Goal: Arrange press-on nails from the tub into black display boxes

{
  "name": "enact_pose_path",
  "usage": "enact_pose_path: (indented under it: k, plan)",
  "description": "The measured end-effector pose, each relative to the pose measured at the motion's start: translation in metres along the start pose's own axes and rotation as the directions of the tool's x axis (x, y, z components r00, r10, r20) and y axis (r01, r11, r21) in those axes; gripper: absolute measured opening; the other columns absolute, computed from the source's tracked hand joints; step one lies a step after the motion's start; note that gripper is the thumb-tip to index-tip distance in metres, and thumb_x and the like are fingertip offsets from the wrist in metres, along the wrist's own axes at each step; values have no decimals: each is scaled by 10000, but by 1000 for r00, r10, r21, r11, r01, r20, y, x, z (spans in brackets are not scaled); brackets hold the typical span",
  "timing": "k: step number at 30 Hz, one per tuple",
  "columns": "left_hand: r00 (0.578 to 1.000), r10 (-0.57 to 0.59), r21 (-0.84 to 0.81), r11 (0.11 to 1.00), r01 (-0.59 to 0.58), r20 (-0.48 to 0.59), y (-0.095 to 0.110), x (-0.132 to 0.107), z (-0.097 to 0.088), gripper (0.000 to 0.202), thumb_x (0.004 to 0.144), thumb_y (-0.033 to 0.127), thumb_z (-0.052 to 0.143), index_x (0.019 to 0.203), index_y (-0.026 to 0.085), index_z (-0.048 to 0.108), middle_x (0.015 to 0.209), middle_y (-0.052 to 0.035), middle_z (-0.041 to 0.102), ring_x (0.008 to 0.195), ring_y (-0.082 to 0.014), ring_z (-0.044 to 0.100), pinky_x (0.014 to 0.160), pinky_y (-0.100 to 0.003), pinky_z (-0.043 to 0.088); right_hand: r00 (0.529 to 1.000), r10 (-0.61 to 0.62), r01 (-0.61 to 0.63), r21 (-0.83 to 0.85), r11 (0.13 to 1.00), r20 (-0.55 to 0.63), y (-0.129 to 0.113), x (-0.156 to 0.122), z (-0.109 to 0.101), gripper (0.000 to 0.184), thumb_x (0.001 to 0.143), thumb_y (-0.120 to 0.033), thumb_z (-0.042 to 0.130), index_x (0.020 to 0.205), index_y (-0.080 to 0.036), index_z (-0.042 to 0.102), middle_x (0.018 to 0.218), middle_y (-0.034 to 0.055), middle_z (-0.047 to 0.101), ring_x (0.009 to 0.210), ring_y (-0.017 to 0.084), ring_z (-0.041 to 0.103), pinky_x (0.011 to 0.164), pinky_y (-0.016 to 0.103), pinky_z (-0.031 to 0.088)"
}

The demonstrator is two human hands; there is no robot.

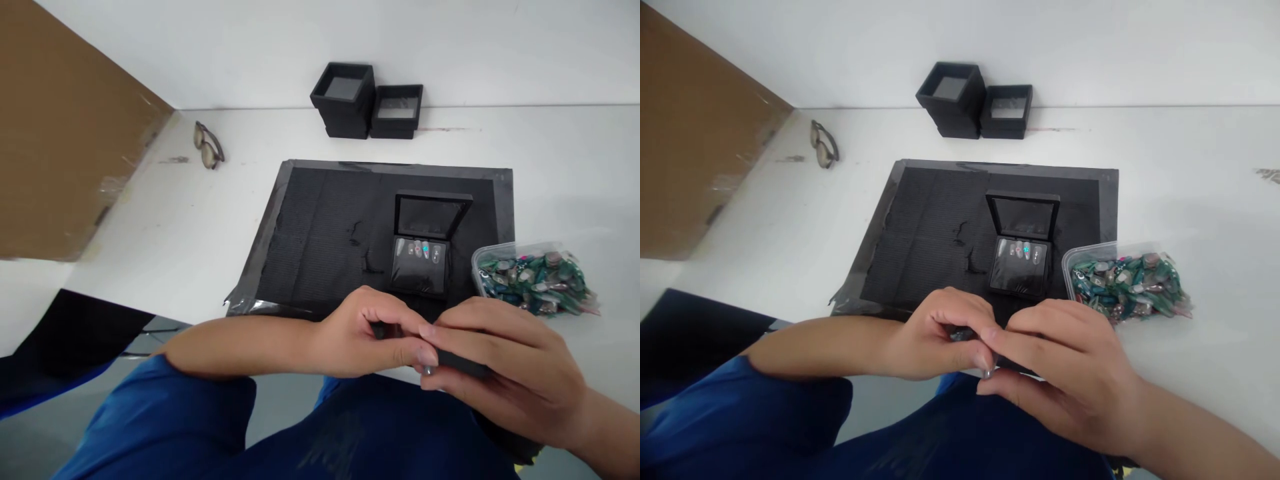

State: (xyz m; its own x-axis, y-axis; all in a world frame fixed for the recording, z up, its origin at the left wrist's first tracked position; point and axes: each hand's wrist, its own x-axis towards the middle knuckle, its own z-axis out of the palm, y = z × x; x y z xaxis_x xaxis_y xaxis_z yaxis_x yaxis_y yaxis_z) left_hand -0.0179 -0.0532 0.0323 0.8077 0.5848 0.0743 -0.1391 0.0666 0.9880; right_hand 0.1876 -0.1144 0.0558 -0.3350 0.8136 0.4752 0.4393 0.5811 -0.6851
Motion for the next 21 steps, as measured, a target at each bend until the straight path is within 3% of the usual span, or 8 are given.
enact_pose_path:
  k: [6, 9, 11, 17, 21]
  plan:
    - [962, 246, 257, 928, -269, 121, -7, 5, -9, 218, 931, 327, 682, 1027, 136, 723, 764, -62, 773, 602, -92, 672, 565, -192, 536, 1000, -21, 20, -37, 999, -2, 1, -1, -2, 160, 944, -275, 677, 1069, -174, 683, 913, 47, 748, 749, 89, 713, 656, 179, 590]
    - [879, 423, 396, 785, -476, 218, -14, 7, -12, 222, 978, 311, 596, 1072, 133, 689, 838, -76, 787, 687, -112, 705, 659, -212, 576, 1000, 15, -15, -28, 999, 1, 1, -4, 0, 172, 941, -293, 685, 1064, -174, 668, 907, 51, 768, 761, 107, 728, 658, 193, 602]
    - [834, 478, 425, 718, -551, 274, -18, 7, -13, 232, 975, 335, 602, 1080, 144, 679, 865, -66, 793, 714, -113, 720, 679, -203, 586, 999, 35, -35, -14, 999, -4, 1, -5, 2, 163, 945, -285, 678, 1065, -177, 661, 882, 45, 778, 746, 115, 734, 646, 201, 608]
    - [861, 416, 423, 751, -507, 294, -25, 7, -14, 129, 945, 292, 668, 964, 166, 687, 783, -43, 769, 717, -106, 732, 692, -178, 583, 1000, 23, -23, -11, 1000, -4, 1, -7, 3, 84, 949, -233, 663, 1021, -193, 678, 823, 22, 776, 701, 117, 725, 613, 211, 596]
    - [904, 336, 332, 848, -412, 264, -24, 7, -16, 299, 967, 439, 614, 932, 156, 701, 776, -78, 769, 713, -125, 732, 678, -204, 586, 1000, 9, -9, -19, 1000, -3, 5, -9, 5, 114, 939, -189, 664, 1050, -195, 692, 855, 25, 757, 721, 117, 698, 624, 237, 577]
